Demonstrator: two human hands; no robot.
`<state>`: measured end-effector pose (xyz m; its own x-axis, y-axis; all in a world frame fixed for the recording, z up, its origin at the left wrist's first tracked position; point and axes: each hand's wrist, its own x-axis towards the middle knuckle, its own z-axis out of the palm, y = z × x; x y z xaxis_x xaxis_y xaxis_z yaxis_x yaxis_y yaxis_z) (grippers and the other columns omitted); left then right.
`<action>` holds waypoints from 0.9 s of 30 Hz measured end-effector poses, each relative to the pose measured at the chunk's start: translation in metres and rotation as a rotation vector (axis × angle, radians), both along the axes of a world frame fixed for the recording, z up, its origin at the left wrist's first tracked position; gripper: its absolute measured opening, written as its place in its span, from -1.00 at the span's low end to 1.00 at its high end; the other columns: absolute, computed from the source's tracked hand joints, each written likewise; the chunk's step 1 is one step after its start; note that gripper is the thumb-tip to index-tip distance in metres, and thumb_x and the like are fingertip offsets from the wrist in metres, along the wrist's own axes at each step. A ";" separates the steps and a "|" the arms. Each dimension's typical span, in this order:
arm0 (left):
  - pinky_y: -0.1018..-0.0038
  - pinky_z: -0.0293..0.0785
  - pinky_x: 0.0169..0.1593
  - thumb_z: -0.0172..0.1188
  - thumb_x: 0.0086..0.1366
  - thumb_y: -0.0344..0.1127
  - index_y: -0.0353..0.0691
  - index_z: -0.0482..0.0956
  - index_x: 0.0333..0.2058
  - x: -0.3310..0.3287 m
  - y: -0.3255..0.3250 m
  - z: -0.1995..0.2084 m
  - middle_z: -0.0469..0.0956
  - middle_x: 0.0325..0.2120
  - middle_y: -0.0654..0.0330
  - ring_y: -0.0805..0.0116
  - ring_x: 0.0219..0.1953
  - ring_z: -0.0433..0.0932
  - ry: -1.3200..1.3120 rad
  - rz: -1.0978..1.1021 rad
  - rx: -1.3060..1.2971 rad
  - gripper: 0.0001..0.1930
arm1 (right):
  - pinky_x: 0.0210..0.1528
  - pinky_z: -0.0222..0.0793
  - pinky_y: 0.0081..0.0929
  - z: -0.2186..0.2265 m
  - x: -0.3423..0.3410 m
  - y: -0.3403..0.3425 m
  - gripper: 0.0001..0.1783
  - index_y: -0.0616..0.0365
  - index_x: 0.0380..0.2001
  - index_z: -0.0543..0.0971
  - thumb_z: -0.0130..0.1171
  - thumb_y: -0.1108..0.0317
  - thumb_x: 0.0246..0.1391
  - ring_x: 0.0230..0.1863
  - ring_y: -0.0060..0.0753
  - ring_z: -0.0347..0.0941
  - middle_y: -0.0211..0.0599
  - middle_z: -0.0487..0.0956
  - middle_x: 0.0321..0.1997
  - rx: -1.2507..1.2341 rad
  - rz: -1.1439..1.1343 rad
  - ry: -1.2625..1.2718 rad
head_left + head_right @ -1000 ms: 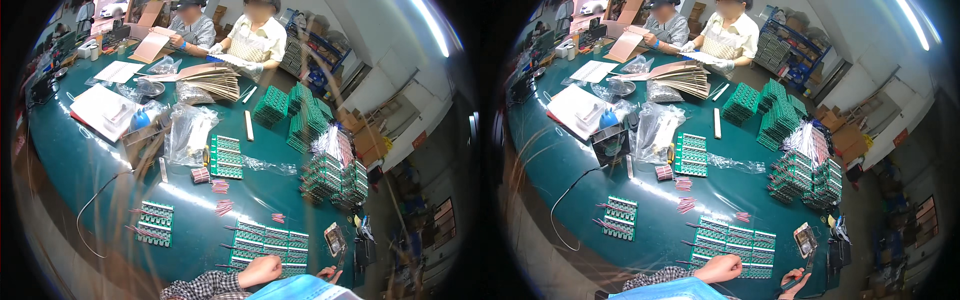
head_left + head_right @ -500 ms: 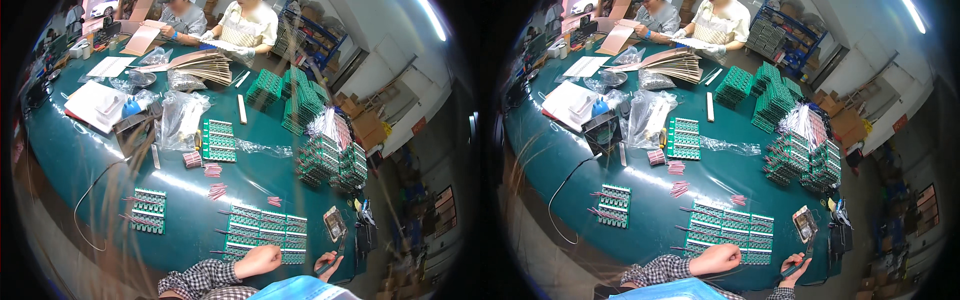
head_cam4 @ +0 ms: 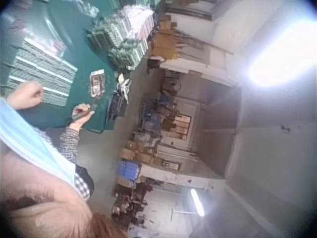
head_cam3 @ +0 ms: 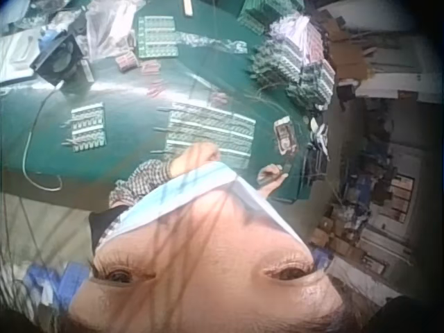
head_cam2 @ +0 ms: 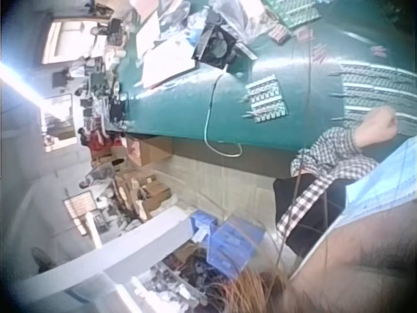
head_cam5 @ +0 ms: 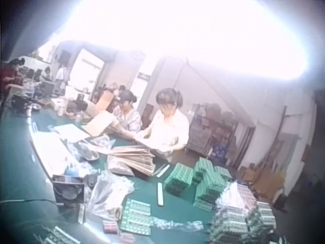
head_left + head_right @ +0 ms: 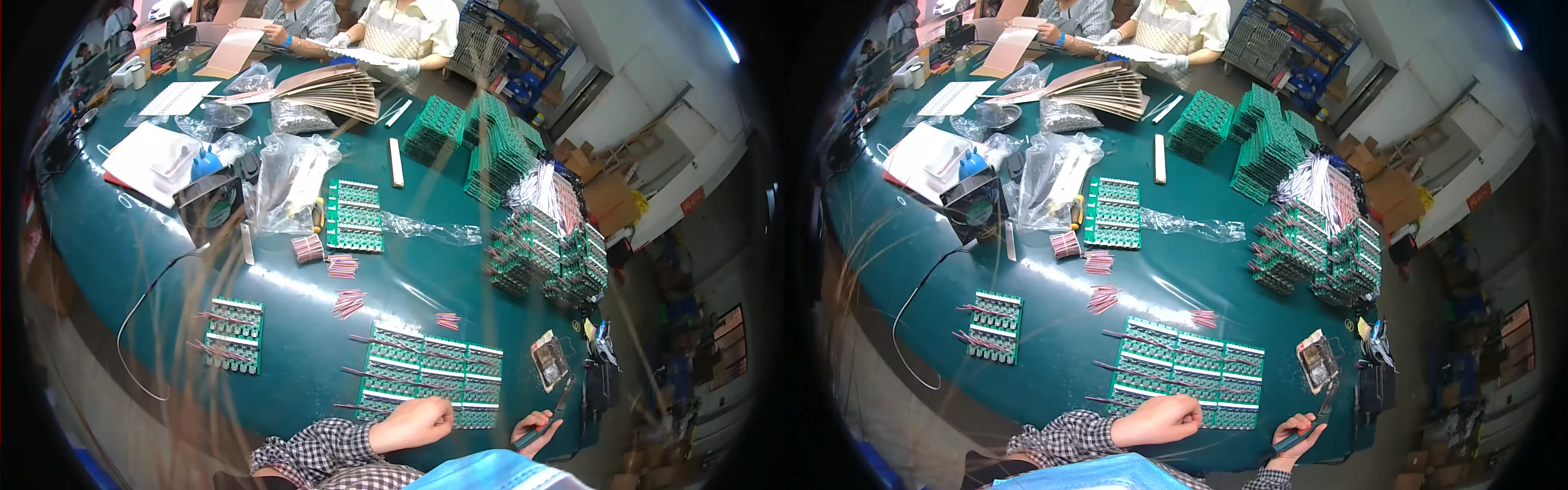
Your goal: The person uses a soldering iron to attach red wires to green circuit boards arranged on a workbench. They repeatedly pick up wires, position them on the board, and apply heat to secure the connections. The person occasionally adjusts the boards and handles the soldering iron with both hands.
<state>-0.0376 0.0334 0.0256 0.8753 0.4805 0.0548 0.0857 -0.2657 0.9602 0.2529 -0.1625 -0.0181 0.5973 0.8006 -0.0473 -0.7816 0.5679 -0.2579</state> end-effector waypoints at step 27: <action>0.54 0.42 -0.31 0.16 0.17 -0.46 -0.29 0.52 -0.36 0.007 0.005 0.000 0.50 -0.43 0.22 0.47 -0.39 0.48 -0.124 0.261 -0.030 -0.94 | -0.30 0.36 -0.58 0.006 0.000 -0.002 -0.63 0.05 -0.25 0.35 0.21 0.05 0.08 -0.43 -0.65 0.29 -0.56 0.31 -0.45 -0.008 0.067 -0.008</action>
